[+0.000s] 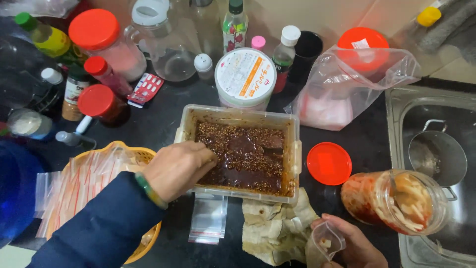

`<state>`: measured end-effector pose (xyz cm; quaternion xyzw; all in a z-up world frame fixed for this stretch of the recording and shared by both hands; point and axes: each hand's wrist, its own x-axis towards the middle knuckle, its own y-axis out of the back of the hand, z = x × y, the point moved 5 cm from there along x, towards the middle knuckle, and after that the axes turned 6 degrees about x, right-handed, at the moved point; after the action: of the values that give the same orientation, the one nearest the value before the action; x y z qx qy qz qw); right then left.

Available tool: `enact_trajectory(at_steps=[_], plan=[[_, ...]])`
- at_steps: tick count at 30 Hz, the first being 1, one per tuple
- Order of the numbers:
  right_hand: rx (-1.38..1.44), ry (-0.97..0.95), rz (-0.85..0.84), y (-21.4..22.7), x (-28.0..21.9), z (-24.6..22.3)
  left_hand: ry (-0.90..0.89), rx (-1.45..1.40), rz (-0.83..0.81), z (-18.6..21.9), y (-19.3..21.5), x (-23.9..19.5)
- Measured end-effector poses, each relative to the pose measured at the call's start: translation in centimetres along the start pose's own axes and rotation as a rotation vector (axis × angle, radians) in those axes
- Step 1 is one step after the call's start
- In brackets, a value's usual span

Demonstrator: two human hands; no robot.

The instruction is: The person scoops a dark, grainy sauce from a large container into small plastic bags using a green spoon. They then scoop a red, chunky mixture from a jar into the same bags using a metal spoon, repeating the process to fill multiple bags.

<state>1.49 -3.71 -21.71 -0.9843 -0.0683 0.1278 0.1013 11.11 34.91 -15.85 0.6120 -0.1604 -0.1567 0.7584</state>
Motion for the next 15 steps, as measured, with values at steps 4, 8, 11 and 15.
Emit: enact_trajectory(at_steps=[4,8,11,15], plan=[[-0.081,0.03,-0.037,-0.4,0.9,0.2,-0.047,-0.106,-0.019,0.6,0.8,0.2],[-0.065,-0.098,0.136,-1.7,1.3,-0.8,-0.057,-0.317,-0.133,0.1,0.3,-0.3],[-0.021,-0.189,0.11,-1.3,1.5,-0.5,0.147,-0.513,-0.12,-1.2,0.9,-1.0],[0.036,-0.413,0.166,-2.9,2.2,-2.4,0.649,-1.197,-0.038,-4.0,-1.5,-2.4]])
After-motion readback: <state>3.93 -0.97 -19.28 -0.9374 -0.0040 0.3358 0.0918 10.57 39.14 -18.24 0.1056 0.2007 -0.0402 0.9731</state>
